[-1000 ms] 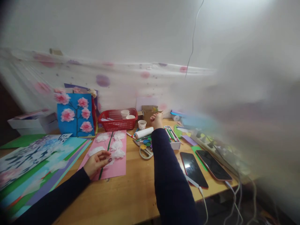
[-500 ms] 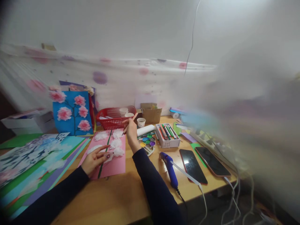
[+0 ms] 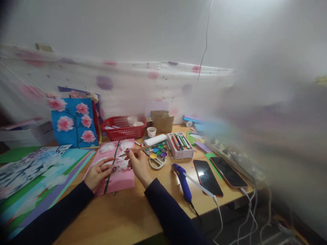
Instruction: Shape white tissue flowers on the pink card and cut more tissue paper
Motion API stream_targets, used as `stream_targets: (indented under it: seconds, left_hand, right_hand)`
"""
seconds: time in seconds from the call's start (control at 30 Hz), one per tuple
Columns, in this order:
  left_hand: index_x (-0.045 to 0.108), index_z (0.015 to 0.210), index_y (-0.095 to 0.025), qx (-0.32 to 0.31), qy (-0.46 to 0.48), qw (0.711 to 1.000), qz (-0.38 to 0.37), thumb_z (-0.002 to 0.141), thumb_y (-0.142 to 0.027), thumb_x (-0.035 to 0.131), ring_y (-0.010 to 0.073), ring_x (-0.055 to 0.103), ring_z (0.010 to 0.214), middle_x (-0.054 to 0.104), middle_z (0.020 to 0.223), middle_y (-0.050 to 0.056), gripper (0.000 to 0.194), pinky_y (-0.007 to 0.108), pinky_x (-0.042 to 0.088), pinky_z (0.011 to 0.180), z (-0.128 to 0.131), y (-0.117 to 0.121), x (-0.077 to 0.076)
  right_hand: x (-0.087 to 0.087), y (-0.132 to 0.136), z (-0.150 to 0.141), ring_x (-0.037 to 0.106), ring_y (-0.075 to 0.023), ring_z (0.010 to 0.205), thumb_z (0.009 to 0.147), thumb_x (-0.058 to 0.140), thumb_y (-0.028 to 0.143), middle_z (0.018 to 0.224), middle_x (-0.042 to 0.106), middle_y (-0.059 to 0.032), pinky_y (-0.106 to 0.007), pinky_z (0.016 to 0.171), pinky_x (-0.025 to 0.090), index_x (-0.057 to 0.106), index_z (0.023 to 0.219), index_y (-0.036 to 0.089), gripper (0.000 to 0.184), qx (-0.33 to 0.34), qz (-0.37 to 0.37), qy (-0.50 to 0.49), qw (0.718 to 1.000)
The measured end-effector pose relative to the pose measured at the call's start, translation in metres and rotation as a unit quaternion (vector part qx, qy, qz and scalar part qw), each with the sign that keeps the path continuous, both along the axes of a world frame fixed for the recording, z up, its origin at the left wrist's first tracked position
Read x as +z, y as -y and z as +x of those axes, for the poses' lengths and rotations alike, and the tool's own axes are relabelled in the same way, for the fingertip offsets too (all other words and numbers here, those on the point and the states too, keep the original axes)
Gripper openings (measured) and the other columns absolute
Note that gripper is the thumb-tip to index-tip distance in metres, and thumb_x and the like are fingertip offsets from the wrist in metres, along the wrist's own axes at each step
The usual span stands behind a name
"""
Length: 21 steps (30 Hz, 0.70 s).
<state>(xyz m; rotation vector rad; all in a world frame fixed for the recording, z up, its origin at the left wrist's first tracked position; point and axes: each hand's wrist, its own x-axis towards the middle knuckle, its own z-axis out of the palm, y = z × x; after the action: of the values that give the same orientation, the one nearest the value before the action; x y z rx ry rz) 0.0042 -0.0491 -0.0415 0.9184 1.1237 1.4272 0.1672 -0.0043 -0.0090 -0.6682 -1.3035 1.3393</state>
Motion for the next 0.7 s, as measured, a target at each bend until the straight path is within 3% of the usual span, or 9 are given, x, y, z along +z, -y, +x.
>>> stream_targets:
  seconds: [0.1,0.3,0.57,0.7]
  left_hand:
    - [0.053,0.105,-0.012,0.003,0.006,1.0,0.001,0.05,-0.024,0.084,0.0136,0.066,0.067,0.072,0.071,0.003,0.065,0.02,0.048,0.063,0.0,0.0,-0.001]
    - [0.055,0.102,-0.012,0.002,0.006,1.0,0.006,0.049,-0.023,0.085,0.0118,0.065,0.064,0.07,0.069,0.0,0.062,0.019,0.048,0.063,-0.001,0.0,-0.004]
    - [0.06,0.095,-0.012,0.035,-0.003,0.999,0.014,0.045,-0.023,0.086,0.0127,0.065,0.064,0.07,0.068,0.001,0.058,0.02,0.049,0.062,-0.001,-0.001,-0.002]
    - [0.059,0.095,-0.013,0.045,-0.005,0.999,0.01,0.043,-0.026,0.086,0.0142,0.067,0.067,0.071,0.071,0.001,0.06,0.021,0.05,0.063,-0.002,-0.001,-0.001]
  right_hand:
    - [-0.002,0.003,0.0,0.048,-0.0075,0.046,0.072,0.063,0.042,0.061,0.053,0.003,-0.019,0.04,0.034,0.056,0.077,0.016,0.027,-0.001,-0.009,0.024,1.0]
    - [-0.01,0.005,-0.005,0.049,-0.0072,0.051,0.079,0.047,0.038,0.072,0.056,-0.0014,-0.019,0.042,0.034,0.059,0.072,0.016,0.027,-0.004,-0.07,0.021,0.997]
    - [-0.023,0.0,-0.012,0.043,-0.0071,0.042,0.08,0.042,0.04,0.06,0.053,0.0007,-0.02,0.04,0.03,0.056,0.069,0.016,0.03,-0.038,-0.099,-0.033,0.994]
    - [-0.027,-0.002,-0.013,0.041,-0.0071,0.038,0.08,0.043,0.041,0.054,0.052,0.0039,-0.02,0.039,0.028,0.053,0.078,0.018,0.026,-0.037,-0.121,-0.068,0.99]
